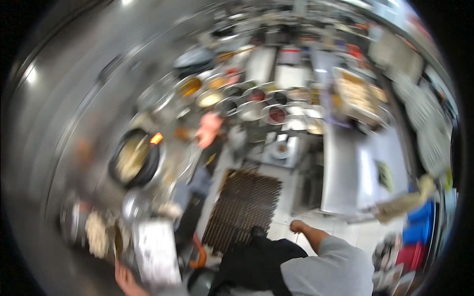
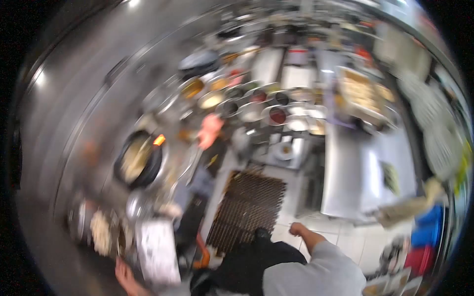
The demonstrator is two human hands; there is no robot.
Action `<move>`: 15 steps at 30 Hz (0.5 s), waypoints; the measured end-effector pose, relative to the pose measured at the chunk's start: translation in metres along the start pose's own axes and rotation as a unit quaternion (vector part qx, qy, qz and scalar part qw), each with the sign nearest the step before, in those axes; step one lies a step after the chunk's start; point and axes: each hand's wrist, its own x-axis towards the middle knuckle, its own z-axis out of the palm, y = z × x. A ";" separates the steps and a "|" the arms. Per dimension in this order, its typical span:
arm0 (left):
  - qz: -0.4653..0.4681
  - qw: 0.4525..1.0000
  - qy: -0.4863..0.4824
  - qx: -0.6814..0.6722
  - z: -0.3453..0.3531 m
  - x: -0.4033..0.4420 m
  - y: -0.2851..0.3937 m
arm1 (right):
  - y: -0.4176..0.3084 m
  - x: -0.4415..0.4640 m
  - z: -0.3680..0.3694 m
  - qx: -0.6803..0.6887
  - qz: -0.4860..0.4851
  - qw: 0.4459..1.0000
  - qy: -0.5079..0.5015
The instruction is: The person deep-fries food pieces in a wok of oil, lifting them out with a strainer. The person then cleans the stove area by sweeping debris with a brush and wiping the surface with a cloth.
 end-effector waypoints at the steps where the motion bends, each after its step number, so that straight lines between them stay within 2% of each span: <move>1: -0.046 0.998 0.013 -0.032 0.016 0.002 -0.004 | -0.004 -0.019 -0.003 0.048 0.020 0.999 0.005; 2: -0.073 0.996 0.014 -0.043 0.032 0.004 -0.007 | -0.025 -0.057 -0.018 0.139 0.087 0.986 -0.010; 3: -0.091 0.994 0.011 -0.052 0.050 0.002 -0.006 | -0.019 -0.074 -0.018 0.161 0.096 0.982 -0.003; 6: -0.116 0.991 -0.005 -0.060 0.080 -0.002 0.003 | -0.010 -0.093 -0.014 0.163 0.073 0.984 -0.024; 7: -0.143 0.987 -0.019 -0.077 0.050 0.026 -0.028 | -0.036 -0.102 0.021 0.132 0.092 0.987 -0.016; 8: -0.149 0.985 -0.024 -0.078 0.055 0.027 -0.028 | -0.030 -0.107 0.023 0.101 0.097 0.990 -0.028; 15: -0.165 0.977 -0.085 -0.104 0.082 0.028 -0.011 | -0.042 -0.140 0.024 0.156 0.084 0.984 -0.022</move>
